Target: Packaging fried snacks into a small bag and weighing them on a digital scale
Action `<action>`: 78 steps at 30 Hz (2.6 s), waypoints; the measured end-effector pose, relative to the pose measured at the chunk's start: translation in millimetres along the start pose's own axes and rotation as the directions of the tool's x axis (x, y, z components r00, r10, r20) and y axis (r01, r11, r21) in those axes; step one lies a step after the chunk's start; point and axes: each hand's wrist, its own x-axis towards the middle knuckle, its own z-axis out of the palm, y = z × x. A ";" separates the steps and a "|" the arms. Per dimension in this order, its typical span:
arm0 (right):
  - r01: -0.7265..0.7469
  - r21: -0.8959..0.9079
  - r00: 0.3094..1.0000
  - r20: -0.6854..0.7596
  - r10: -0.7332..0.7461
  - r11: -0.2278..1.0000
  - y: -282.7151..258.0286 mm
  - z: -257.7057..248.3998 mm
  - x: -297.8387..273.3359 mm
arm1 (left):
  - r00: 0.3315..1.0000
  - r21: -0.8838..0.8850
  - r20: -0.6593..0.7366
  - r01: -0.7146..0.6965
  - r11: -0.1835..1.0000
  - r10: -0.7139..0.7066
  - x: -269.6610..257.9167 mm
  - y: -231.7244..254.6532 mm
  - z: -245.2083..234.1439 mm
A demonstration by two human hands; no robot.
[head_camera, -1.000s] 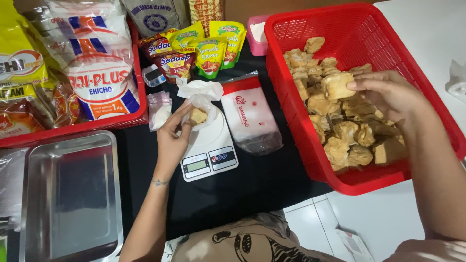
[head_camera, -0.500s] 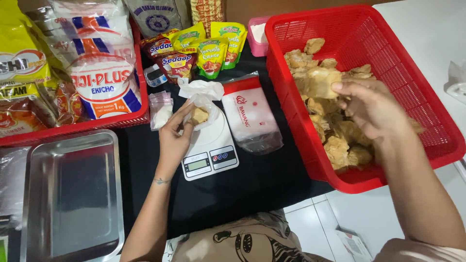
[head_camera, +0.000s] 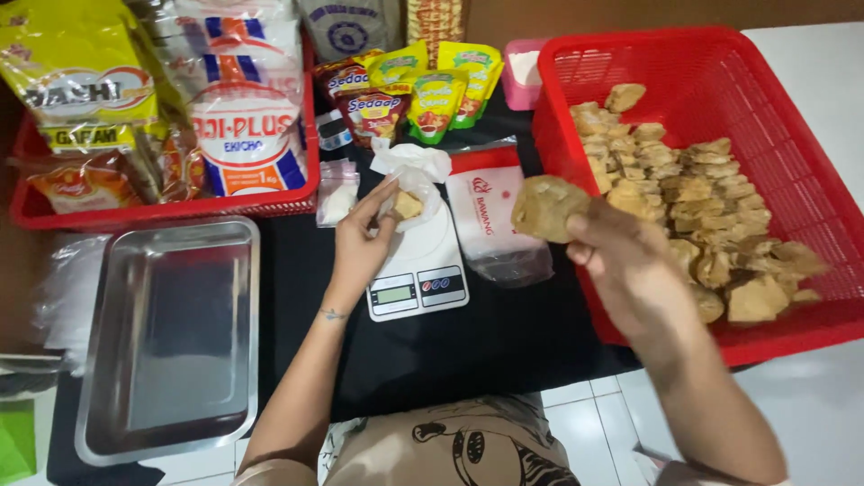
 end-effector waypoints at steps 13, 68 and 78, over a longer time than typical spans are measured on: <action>0.105 0.039 0.994 0.011 -0.105 0.994 92.8 41.0 65.0 | 1.000 -0.028 -0.019 -0.004 1.000 0.003 1.4 -8.1 0.9; 0.585 -0.655 0.802 0.379 -0.463 0.477 147.2 74.5 123.8 | 0.995 -0.076 -0.042 0.088 0.993 -0.092 1.4 27.1 -1.1; 0.564 -0.806 0.772 0.437 -0.461 0.181 191.6 70.2 137.8 | 0.997 -0.055 -0.040 0.065 0.996 -0.067 0.5 18.1 3.4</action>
